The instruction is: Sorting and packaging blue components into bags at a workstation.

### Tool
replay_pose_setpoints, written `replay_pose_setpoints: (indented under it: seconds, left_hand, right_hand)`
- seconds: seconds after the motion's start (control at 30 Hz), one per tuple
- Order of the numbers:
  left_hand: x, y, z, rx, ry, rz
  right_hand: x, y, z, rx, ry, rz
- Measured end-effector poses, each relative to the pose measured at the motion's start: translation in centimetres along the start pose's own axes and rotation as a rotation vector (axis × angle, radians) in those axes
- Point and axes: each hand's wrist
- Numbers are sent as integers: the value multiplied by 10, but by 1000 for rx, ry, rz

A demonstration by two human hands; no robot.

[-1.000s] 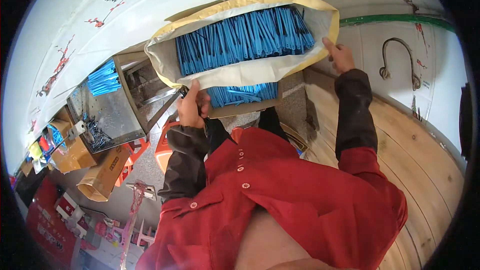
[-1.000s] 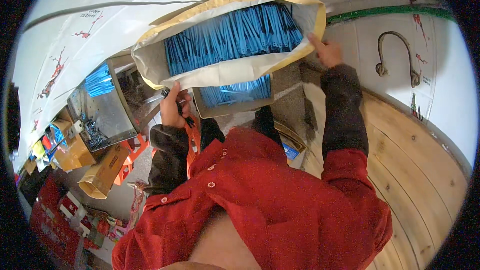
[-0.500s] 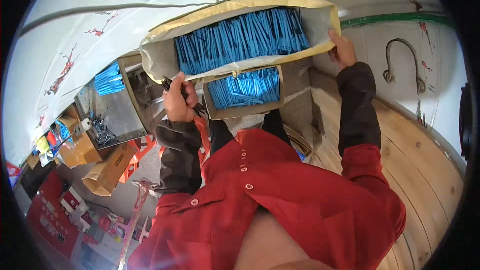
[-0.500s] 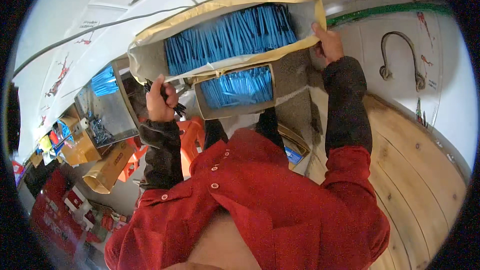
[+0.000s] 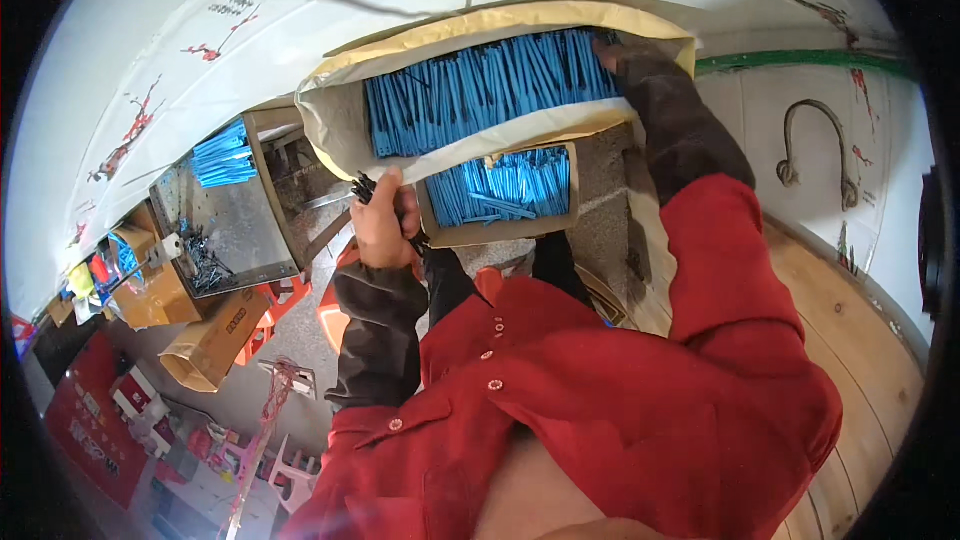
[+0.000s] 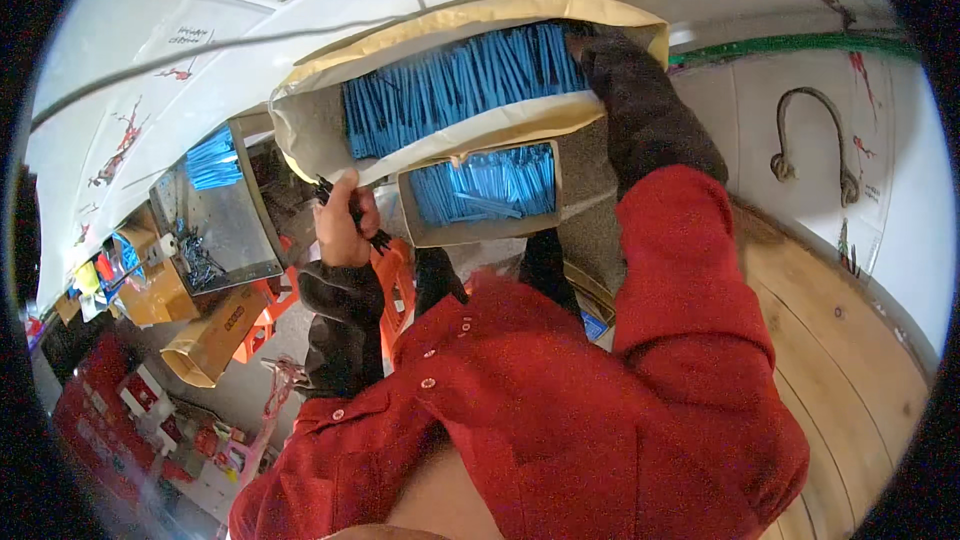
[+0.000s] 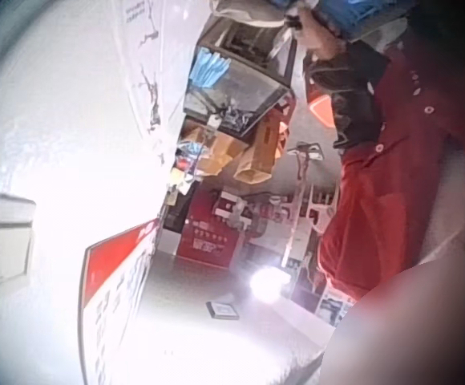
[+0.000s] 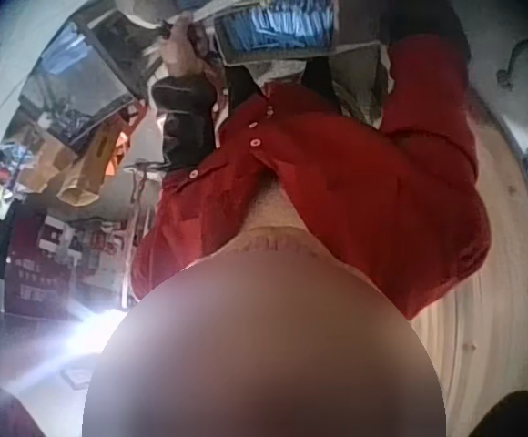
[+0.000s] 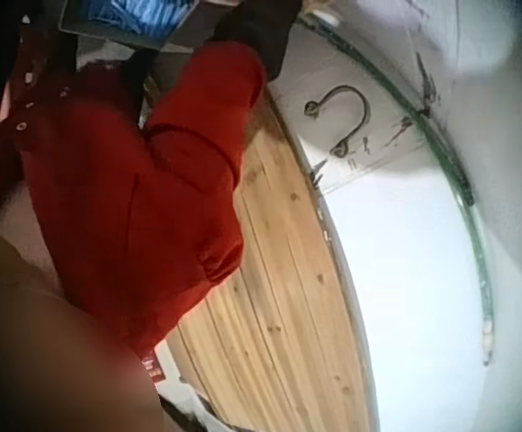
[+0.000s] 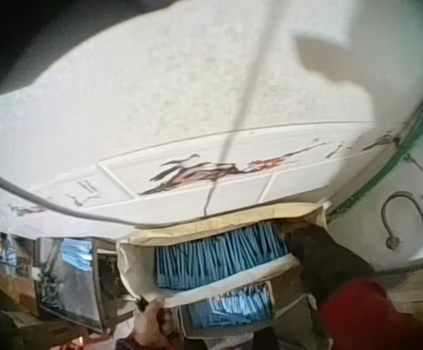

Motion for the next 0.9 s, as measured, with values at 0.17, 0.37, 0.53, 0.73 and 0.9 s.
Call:
replay_pose_setpoints:
  seconds: [0.17, 0.37, 0.53, 0.73, 0.9]
  left_hand:
    - [5, -2, 1, -51, -20, 2]
    - [1, 3, 4, -81, -12, 14]
    - [-3, 4, -1, -63, -10, 43]
    - [-2, 13, 3, 105, -77, 7]
    - [24, 30, -65, 283, 200, 278]
  right_hand:
    - [13, -14, 22, 359, 20, 107]
    - [25, -8, 41, 769, 31, 55]
    - [20, -30, 70, 393, 347, 243]
    - [24, -18, 68, 411, 261, 342]
    - [-89, -16, -9, 405, 681, -326]
Point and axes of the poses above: each hand's wrist, its own x-axis towards the middle knuckle, its own z-axis out of the palm, y = z × x, and after that the axes turned 12 degrees about z, right-handed
